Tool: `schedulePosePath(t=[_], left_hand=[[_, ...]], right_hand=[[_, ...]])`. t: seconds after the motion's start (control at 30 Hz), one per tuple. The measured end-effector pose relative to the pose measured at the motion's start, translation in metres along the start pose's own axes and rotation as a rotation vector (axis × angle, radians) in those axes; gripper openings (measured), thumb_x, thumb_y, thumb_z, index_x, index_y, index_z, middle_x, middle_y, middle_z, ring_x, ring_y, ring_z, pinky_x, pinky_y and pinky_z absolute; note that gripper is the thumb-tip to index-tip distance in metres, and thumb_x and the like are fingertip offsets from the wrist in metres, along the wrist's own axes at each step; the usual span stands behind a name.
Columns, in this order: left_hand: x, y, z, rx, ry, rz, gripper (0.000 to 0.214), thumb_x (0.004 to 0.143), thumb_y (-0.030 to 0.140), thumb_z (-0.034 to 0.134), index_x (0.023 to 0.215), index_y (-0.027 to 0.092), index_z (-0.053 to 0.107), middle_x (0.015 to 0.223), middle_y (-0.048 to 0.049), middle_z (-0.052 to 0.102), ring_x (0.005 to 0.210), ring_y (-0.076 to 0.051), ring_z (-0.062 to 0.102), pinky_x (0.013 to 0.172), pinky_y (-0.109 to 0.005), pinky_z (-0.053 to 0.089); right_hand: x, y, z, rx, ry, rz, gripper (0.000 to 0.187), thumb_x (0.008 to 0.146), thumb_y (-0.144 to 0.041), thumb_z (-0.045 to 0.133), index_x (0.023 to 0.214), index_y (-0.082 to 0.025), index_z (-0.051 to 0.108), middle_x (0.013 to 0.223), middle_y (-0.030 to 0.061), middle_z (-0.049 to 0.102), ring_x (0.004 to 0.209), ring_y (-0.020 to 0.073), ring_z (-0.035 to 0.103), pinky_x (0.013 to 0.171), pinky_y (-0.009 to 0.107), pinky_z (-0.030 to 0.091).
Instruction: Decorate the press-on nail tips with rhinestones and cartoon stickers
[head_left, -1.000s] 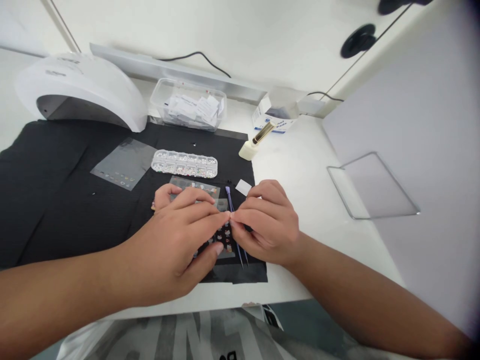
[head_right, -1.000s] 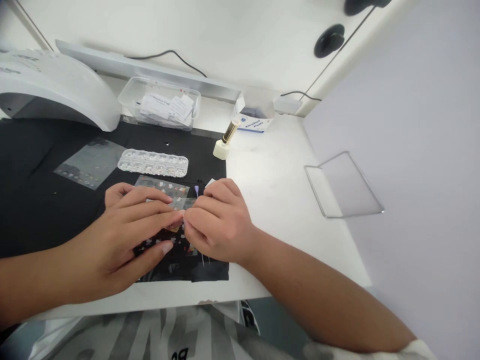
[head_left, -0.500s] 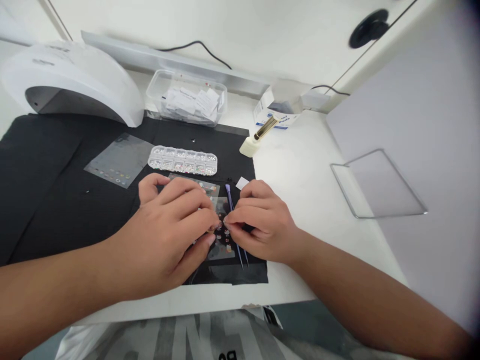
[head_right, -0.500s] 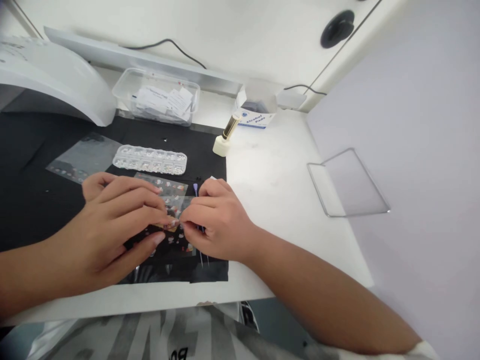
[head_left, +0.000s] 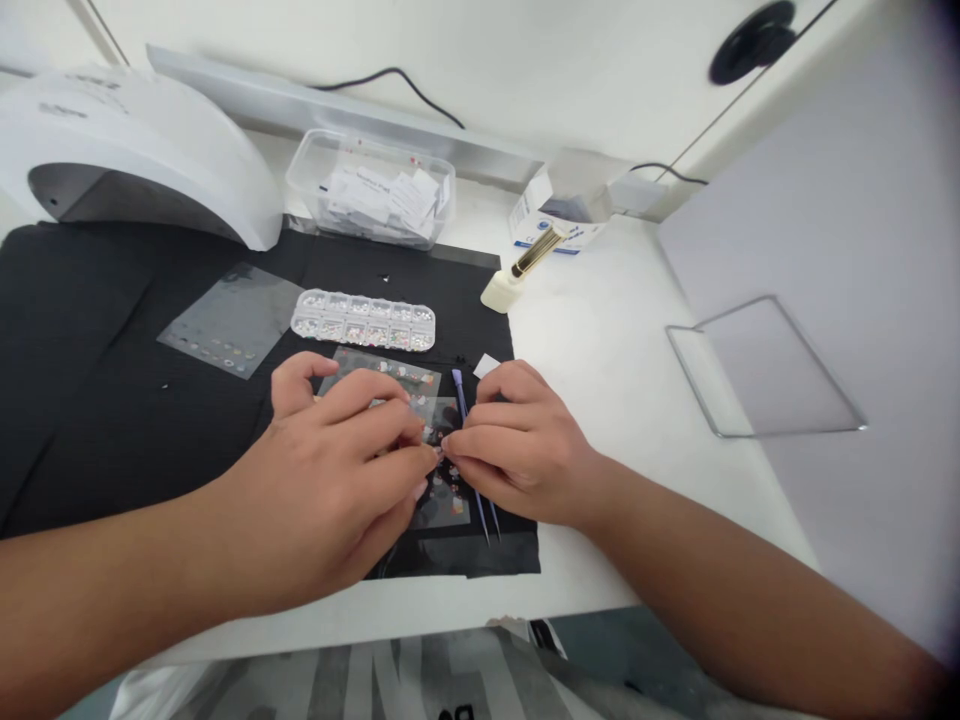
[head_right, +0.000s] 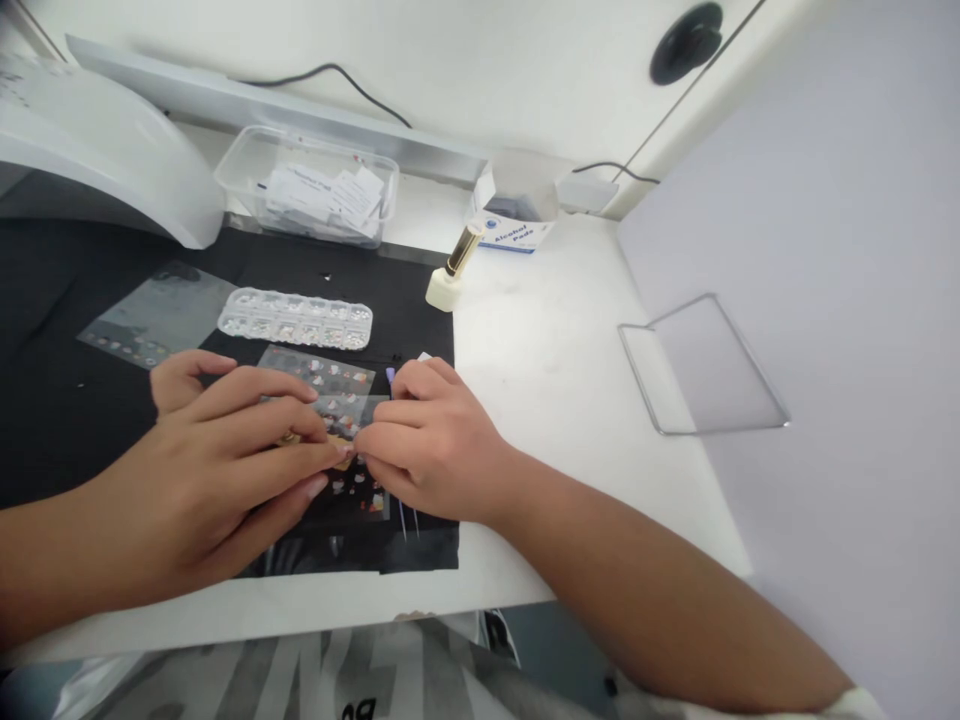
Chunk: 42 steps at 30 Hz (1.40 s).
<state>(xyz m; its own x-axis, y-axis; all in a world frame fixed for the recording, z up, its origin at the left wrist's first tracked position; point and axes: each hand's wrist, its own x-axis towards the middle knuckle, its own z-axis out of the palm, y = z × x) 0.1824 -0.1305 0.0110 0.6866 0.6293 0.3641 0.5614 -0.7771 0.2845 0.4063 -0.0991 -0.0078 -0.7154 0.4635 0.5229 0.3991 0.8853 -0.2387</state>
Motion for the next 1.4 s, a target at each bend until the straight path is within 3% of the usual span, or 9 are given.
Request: schedulePosePath(t=[0.6,0.83,1.03,1.4], left_hand=[[-0.0006,-0.0005,0.0003,0.016,0.005,0.013,0.021,0.09,0.016,0.049,0.098,0.022,0.068,0.088,-0.0028,0.067,0.1,-0.028,0.057,0.092,-0.055,0.026],[-0.0016,-0.0002,-0.0001,0.007,0.029,0.009,0.02,0.09,0.016,0.048,0.094,0.023,0.067,0.093,-0.0034,0.068,0.106,-0.029,0.053,0.091,-0.056,0.025],[-0.0021,0.0,0.0006,0.01,0.023,-0.003,0.02,0.091,0.017,0.048,0.092,0.024,0.066,0.092,-0.002,0.068,0.107,-0.029,0.054,0.093,-0.057,0.024],[-0.0029,-0.001,0.0019,0.029,0.031,0.013,0.02,0.09,0.016,0.047,0.094,0.024,0.066,0.092,-0.0023,0.068,0.106,-0.029,0.054,0.095,-0.057,0.023]], right_hand=[[-0.0009,0.0021,-0.0029,-0.179,0.064,-0.18,0.009,0.081,-0.014,0.069,0.074,-0.017,0.064,0.059,-0.0014,0.056,0.075,0.0172,0.046,0.068,0.035,0.039],[-0.0027,0.0028,-0.0021,-0.195,0.066,-0.163,0.01,0.085,-0.015,0.065,0.078,-0.022,0.063,0.059,-0.0031,0.057,0.075,0.016,0.045,0.071,0.035,0.039],[-0.0023,0.0042,-0.002,-0.189,0.091,-0.198,0.009,0.081,-0.013,0.07,0.079,-0.018,0.063,0.057,-0.0029,0.057,0.074,0.016,0.046,0.069,0.035,0.04],[-0.0052,0.0055,-0.0021,-0.202,0.09,-0.206,0.01,0.082,-0.016,0.07,0.082,-0.022,0.063,0.06,-0.0041,0.058,0.076,0.0155,0.047,0.072,0.035,0.04]])
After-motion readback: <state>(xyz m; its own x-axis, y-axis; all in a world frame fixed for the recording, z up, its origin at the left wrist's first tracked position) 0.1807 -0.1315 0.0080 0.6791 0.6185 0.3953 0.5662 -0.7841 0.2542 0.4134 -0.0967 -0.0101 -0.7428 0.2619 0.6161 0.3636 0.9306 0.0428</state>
